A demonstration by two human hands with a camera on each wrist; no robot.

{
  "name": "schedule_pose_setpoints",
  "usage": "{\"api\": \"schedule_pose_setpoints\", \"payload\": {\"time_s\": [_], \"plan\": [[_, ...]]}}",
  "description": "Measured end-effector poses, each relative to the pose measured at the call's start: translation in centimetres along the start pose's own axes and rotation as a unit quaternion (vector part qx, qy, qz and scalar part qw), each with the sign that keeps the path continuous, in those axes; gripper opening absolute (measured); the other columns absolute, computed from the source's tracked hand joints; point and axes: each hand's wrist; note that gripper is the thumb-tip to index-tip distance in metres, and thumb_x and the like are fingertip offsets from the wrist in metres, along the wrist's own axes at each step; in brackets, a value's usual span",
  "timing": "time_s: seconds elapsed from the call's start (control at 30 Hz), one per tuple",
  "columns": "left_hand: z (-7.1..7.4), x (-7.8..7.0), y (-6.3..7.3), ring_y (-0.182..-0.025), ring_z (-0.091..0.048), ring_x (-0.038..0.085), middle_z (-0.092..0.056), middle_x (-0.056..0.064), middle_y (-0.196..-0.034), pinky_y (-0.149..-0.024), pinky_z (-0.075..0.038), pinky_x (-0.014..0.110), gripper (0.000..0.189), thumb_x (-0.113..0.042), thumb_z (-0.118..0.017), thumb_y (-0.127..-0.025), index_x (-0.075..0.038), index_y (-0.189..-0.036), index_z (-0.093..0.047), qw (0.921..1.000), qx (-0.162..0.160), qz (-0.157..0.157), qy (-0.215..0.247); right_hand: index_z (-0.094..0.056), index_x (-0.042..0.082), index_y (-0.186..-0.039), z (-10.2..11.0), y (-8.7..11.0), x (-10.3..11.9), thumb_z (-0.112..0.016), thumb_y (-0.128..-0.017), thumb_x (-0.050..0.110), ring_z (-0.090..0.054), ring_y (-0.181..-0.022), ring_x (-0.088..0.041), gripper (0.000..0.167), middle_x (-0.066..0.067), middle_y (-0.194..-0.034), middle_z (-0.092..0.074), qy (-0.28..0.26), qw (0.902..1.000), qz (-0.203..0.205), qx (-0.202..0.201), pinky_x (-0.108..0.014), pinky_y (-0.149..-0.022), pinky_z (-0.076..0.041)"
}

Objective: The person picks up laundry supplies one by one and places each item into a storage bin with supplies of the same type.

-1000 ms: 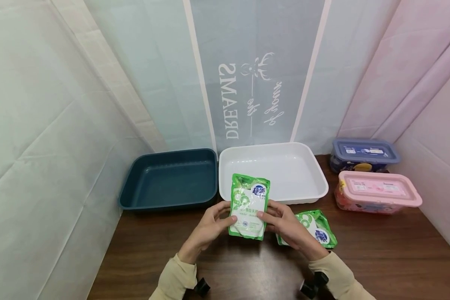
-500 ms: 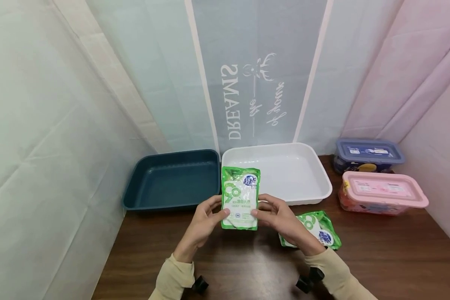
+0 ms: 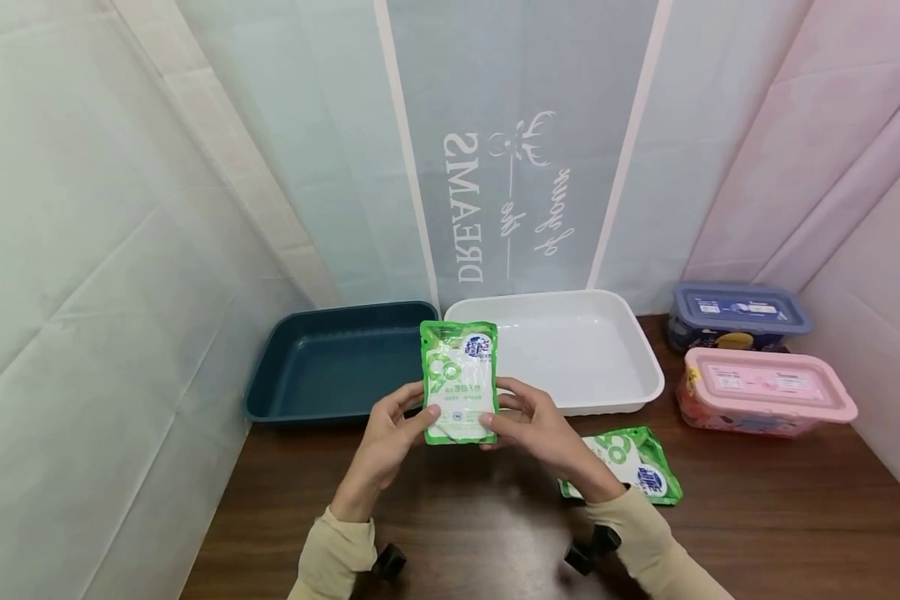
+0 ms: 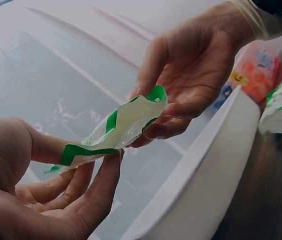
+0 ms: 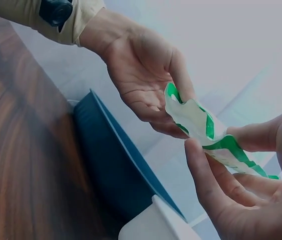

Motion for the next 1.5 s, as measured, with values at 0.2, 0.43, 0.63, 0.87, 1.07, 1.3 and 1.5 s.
{"api": "schedule_pose_setpoints", "payload": {"time_s": [0.2,0.43,0.63,0.87,1.07,1.3,1.5], "plan": [[0.9,-0.7,0.0,-0.103,-0.077,0.016,-0.046,0.030,-0.156,-0.086,-0.066,0.035,0.055,-0.011,-0.063,-0.109,0.001,-0.159,-0.043,0.9998,-0.006,-0.015,0.011,-0.045,0.005,-0.158,-0.8,-1.2,0.7,-0.071,-0.104,0.013,-0.079,-0.101,-0.025,0.061,-0.029,-0.137,-0.065,0.019,0.9997,0.014,-0.010,-0.056,-0.084,-0.065],[2.0,-1.0,0.3,-0.105,-0.076,0.015,-0.043,0.029,-0.160,-0.086,-0.065,0.031,0.062,-0.009,-0.065,-0.106,-0.001,-0.162,-0.038,0.9997,-0.007,-0.023,0.005,-0.046,-0.001,-0.150,-1.6,-2.2,1.0,-0.071,-0.103,0.009,-0.079,-0.095,-0.024,0.055,-0.030,-0.132,-0.066,0.011,0.9995,0.022,-0.020,-0.054,-0.081,-0.066],[2.8,-1.4,0.4,-0.108,-0.076,0.014,-0.035,0.028,-0.165,-0.092,-0.064,0.034,0.067,-0.008,-0.063,-0.106,-0.002,-0.165,-0.033,0.9994,0.008,-0.031,-0.014,-0.047,-0.001,-0.149,-2.0,-2.9,1.5,-0.070,-0.103,0.006,-0.079,-0.097,-0.021,0.053,-0.031,-0.133,-0.066,0.010,0.9991,0.034,-0.023,-0.051,-0.080,-0.067],[3.3,-2.0,0.1,-0.111,-0.074,0.014,-0.038,0.024,-0.164,-0.094,-0.064,0.035,0.064,-0.006,-0.062,-0.107,-0.005,-0.165,-0.035,0.9989,0.009,-0.037,-0.025,-0.047,0.000,-0.152,-2.1,-3.6,1.7,-0.069,-0.103,0.004,-0.079,-0.098,-0.021,0.054,-0.031,-0.134,-0.066,0.012,0.9988,0.037,-0.029,-0.049,-0.080,-0.067],[3.7,-2.4,0.0,-0.111,-0.074,0.013,-0.038,0.021,-0.165,-0.093,-0.063,0.031,0.064,-0.006,-0.061,-0.107,-0.007,-0.166,-0.035,0.9989,-0.006,-0.039,-0.025,-0.048,0.001,-0.154,-2.4,-4.3,2.1,-0.069,-0.102,0.005,-0.079,-0.100,-0.022,0.056,-0.030,-0.135,-0.065,0.016,0.9984,0.046,-0.028,-0.047,-0.083,-0.067],[4.5,-2.7,0.1,-0.108,-0.076,0.014,-0.040,0.023,-0.163,-0.095,-0.063,0.032,0.065,-0.006,-0.064,-0.106,-0.003,-0.165,-0.036,0.9976,-0.037,-0.055,-0.018,-0.049,0.005,-0.156,-3.1,-5.4,2.4,-0.070,-0.102,0.007,-0.078,-0.104,-0.027,0.058,-0.027,-0.137,-0.064,0.039,0.9972,0.054,-0.034,-0.040,-0.083,-0.067],[5.0,-2.9,0.3,-0.103,-0.076,0.013,-0.045,0.028,-0.158,-0.088,-0.063,0.028,0.061,-0.002,-0.064,-0.105,0.002,-0.161,-0.040,0.9951,-0.077,-0.060,-0.013,-0.049,0.001,-0.155,-3.9,-6.2,2.4,-0.071,-0.101,0.007,-0.078,-0.107,-0.030,0.059,-0.029,-0.136,-0.065,0.039,0.9960,0.066,-0.046,-0.036,-0.081,-0.066]]}}
Point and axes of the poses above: each hand's wrist, its own y-axis away from the middle knuckle, its own z-axis out of the back of the hand, x = y × z
